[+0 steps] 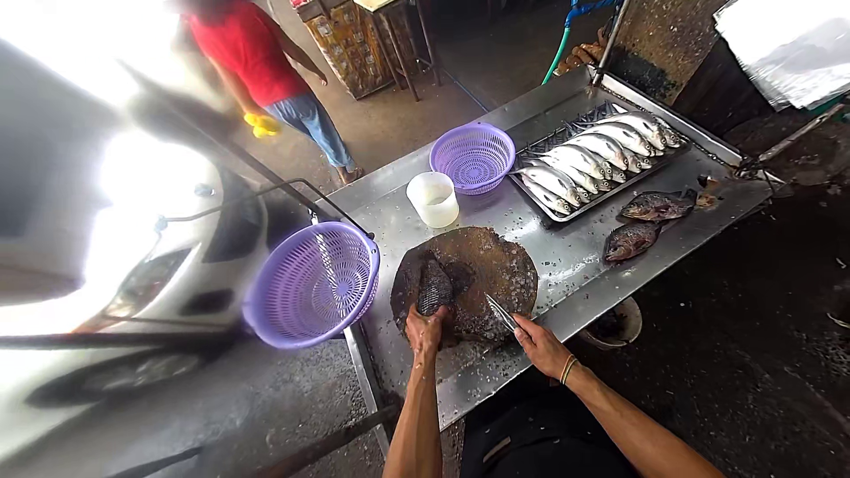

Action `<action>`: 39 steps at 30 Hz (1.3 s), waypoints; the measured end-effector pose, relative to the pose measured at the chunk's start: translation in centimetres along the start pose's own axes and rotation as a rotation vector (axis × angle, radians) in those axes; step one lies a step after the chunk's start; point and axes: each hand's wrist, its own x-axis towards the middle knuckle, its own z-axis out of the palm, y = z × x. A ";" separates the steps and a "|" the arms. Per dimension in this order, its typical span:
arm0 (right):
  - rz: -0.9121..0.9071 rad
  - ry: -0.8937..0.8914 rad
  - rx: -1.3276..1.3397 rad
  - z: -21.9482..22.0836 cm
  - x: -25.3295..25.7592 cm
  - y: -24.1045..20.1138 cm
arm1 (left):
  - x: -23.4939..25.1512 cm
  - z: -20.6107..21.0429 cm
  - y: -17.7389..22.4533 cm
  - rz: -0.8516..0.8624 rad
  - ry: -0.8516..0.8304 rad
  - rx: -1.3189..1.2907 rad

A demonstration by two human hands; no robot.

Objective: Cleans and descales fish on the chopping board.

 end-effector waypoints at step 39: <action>-0.079 -0.115 -0.200 -5.5 2.1 -6.6 | -1.4 1.1 2.8 -0.202 -0.360 -0.962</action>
